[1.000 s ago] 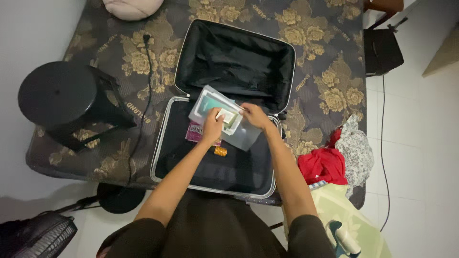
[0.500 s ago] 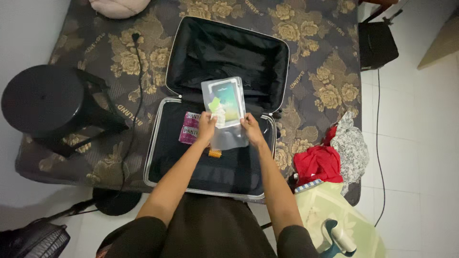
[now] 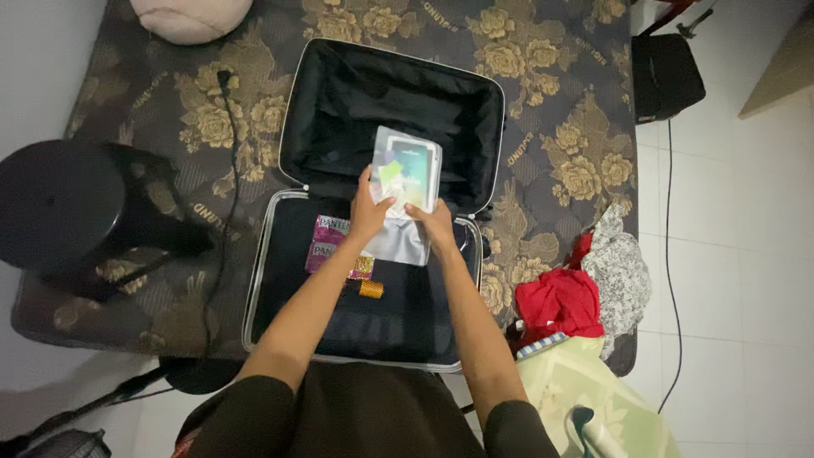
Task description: The person opens a white suitcase on a bed, removes a plastic bag and toiletries, then takes out folded clothes and places them into a wooden wardrobe.
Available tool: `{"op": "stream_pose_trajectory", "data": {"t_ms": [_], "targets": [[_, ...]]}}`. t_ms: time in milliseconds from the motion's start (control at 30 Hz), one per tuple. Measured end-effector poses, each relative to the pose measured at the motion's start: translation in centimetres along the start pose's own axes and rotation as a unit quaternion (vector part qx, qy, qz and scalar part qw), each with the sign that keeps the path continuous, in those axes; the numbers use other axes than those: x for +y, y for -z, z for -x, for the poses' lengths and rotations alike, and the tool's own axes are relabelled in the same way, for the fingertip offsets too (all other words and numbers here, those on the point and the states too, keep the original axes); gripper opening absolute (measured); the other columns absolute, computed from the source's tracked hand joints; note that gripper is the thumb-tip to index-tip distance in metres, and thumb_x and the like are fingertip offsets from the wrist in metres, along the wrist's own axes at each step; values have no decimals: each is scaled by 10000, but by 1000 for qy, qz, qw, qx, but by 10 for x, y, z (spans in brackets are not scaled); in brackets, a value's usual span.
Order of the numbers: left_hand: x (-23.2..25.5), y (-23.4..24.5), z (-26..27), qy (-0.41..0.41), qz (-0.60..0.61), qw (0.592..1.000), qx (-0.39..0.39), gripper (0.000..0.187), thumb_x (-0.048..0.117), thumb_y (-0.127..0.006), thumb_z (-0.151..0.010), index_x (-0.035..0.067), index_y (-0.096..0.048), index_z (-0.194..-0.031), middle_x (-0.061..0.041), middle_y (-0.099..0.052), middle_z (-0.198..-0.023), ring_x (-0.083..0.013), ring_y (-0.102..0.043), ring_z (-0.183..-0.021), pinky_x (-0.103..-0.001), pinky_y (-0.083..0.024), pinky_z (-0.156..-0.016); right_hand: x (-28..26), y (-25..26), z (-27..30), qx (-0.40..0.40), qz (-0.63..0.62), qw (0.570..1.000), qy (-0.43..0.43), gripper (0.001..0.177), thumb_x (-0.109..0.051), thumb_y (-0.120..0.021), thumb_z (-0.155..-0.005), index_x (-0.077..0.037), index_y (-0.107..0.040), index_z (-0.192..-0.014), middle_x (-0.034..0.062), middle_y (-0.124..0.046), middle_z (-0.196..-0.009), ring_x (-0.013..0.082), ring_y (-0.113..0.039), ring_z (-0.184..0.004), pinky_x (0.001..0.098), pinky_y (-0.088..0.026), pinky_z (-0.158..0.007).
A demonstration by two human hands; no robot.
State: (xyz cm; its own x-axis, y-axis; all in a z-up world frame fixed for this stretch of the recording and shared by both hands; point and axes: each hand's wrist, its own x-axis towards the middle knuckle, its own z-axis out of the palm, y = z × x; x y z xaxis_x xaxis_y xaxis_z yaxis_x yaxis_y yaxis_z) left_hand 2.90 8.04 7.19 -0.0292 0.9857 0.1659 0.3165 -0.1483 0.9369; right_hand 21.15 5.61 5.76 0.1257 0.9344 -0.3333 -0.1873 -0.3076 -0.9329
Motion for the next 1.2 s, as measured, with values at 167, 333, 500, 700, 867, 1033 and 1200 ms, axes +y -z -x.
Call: {"op": "stream_pose_trajectory", "data": {"t_ms": [167, 333, 500, 700, 867, 1033, 1200], "targets": [[-5, -6, -33, -24, -41, 997, -53, 868, 148, -821, -825, 102, -365, -1563, -198, -549, -1506, -375, -540, -1376, -458, -439, -1095, -13, 3, -19, -56, -146, 988, 5, 606, -90, -856, -773, 34, -597, -1306, 125, -735, -1166, 185, -725, -989, 305, -584, -884], [0, -18, -62, -7, -103, 993, -50, 874, 212, -828, -835, 118, -364, -1570, -176, -534, -1520, -380, -515, -1381, -484, -398, -1090, -26, -12, -31, 35, -85, 995, 30, 617, -68, -851, -747, 14, -597, -1304, 119, -731, -1157, 203, -711, -993, 320, -561, -878], [-21, -32, -74, 38, -98, 994, -29, 862, 252, -817, -861, 78, -353, -1567, -224, -484, -1518, -411, -459, -1395, -505, -354, -1085, -25, -11, -61, 77, -91, 992, 36, 586, -67, -858, -744, 19, -619, -1272, 124, -736, -1141, 203, -708, -971, 318, -559, -863], [-75, -52, -73, 33, -66, 996, -51, 724, 211, -755, -911, 20, -400, -1512, -238, -525, -1477, -384, -549, -1344, -421, -430, -1133, -10, 21, -122, 79, -38, 996, 21, 504, -54, -848, -747, 38, -668, -1209, 130, -750, -1092, 214, -722, -921, 326, -577, -817], [-80, -61, -74, 136, -56, 986, -73, 752, 153, -686, -849, 45, -388, -1530, -220, -535, -1398, -372, -607, -1223, -425, -497, -1042, -2, 49, -169, 90, -35, 995, 22, 525, -16, -823, -737, 2, -624, -1223, 93, -738, -1055, 195, -707, -880, 326, -568, -783], [-62, -59, -83, 88, -188, 977, 46, 722, 199, -757, -891, 33, -416, -1506, -248, -482, -1452, -433, -474, -1345, -509, -387, -1122, 18, 30, -199, 183, -137, 968, -99, 521, -1, -784, -753, -54, -618, -1243, 72, -719, -1039, 224, -685, -849, 385, -506, -700], [-52, -50, -86, 94, -191, 958, 195, 736, 272, -720, -936, -8, -366, -1518, -253, -430, -1510, -445, -411, -1402, -542, -324, -1153, 46, -25, -197, 194, -306, 929, -79, 473, 27, -785, -769, 26, -642, -1220, 128, -734, -1060, 284, -733, -895, 437, -605, -762]]}}
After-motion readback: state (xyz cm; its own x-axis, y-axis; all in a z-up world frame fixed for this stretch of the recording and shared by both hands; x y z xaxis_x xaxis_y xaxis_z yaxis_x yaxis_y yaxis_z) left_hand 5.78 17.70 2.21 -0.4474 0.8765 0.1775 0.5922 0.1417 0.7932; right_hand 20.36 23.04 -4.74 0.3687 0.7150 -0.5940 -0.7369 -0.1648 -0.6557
